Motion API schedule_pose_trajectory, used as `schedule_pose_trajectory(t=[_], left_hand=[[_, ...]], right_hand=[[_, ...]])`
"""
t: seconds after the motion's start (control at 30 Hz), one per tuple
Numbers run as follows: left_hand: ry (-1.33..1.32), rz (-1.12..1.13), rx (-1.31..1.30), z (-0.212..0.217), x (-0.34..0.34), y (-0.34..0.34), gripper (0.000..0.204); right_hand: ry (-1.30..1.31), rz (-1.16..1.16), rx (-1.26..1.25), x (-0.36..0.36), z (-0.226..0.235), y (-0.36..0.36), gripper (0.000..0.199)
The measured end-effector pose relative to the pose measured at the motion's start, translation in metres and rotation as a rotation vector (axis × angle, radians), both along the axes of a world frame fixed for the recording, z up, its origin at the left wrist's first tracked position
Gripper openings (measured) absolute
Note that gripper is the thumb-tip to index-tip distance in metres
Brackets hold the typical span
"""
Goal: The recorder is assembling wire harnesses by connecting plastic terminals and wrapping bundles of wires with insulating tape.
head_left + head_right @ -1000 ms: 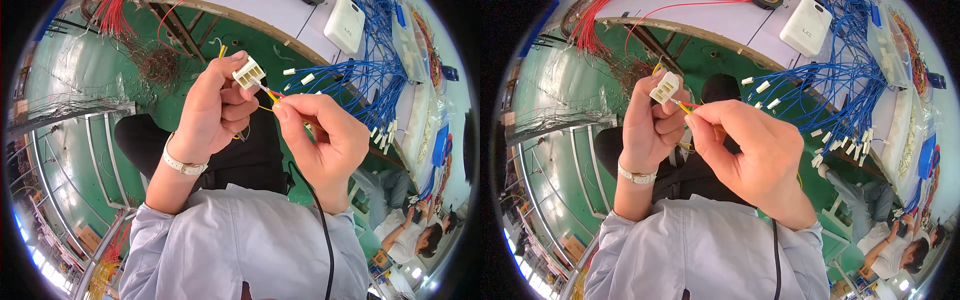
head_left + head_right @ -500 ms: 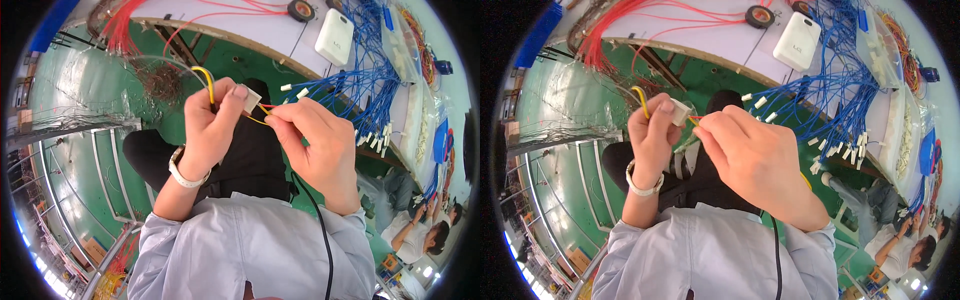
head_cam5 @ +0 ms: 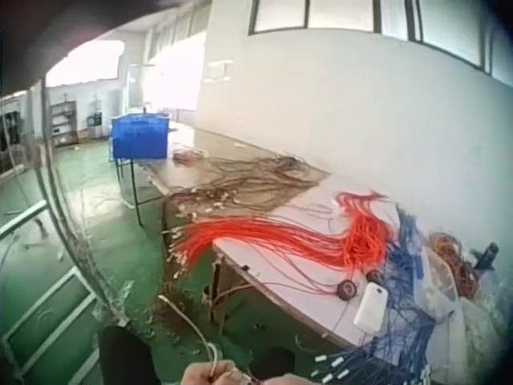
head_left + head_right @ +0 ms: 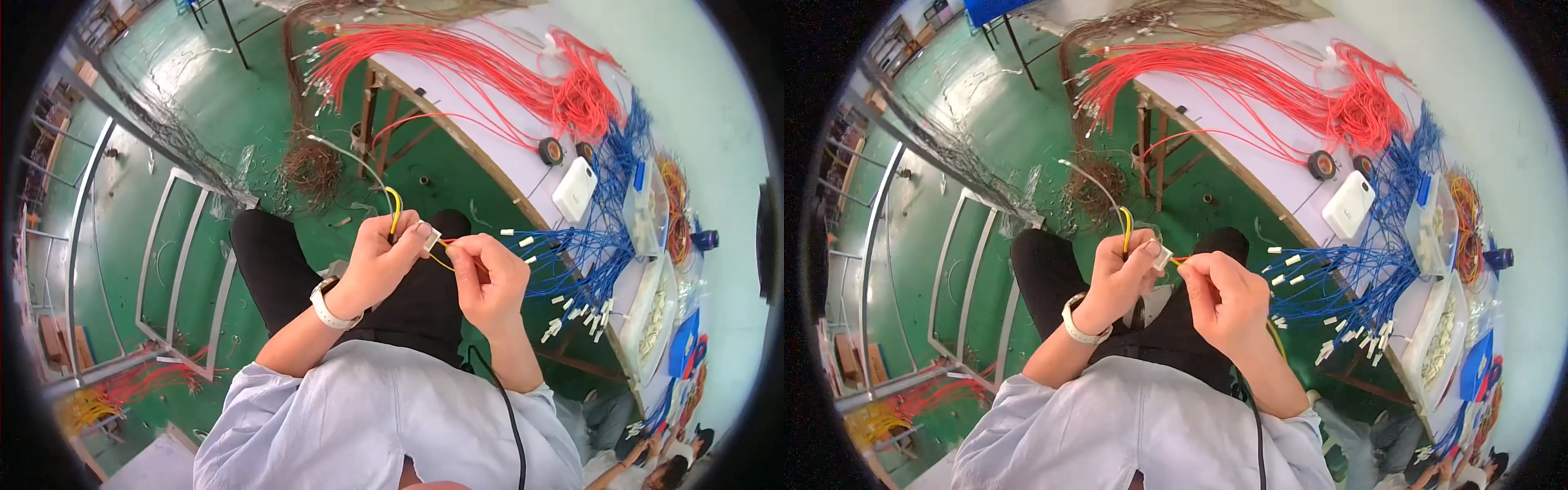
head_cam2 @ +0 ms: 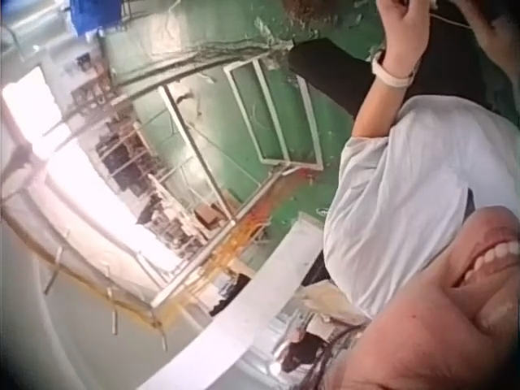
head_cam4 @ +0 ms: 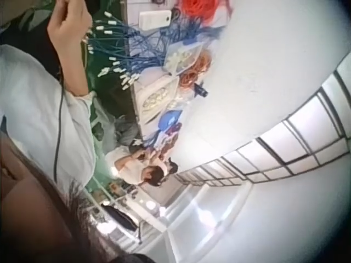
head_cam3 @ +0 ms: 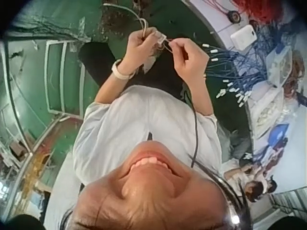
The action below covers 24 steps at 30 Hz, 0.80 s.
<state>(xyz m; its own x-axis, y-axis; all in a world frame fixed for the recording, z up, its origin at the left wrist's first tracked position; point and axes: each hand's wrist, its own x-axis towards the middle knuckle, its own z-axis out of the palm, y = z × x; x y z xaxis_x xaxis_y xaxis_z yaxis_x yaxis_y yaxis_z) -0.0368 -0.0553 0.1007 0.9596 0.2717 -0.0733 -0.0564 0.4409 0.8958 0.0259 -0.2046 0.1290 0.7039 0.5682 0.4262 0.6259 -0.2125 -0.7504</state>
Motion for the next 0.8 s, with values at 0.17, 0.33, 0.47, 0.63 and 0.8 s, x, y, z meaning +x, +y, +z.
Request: schedule_pose_trajectory(t=[0.17, 0.33, 0.47, 0.63, 0.8], left_hand=[[-0.007, 0.046, -0.08, -0.014, -0.029, 0.019, 0.031], [-0.038, 0.125, 0.081, -0.016, -0.05, 0.039, 0.028], [-0.015, 0.135, 0.134, -0.021, -0.046, 0.057, 0.028], [-0.014, 0.127, 0.153, -0.039, -0.035, 0.072, 0.027], [0.067, 0.118, 0.054, -0.045, -0.027, 0.087, 0.021]], right_hand=[[0.121, 0.003, 0.044, -0.025, -0.005, 0.027, 0.005], [0.18, -0.026, -0.03, -0.038, 0.001, 0.043, 0.014], [-0.141, 0.137, -0.103, -0.026, -0.016, 0.056, 0.014], [-0.279, 0.194, -0.119, -0.017, -0.041, 0.079, 0.014], [-0.193, 0.162, -0.07, -0.008, -0.052, 0.098, 0.012]])
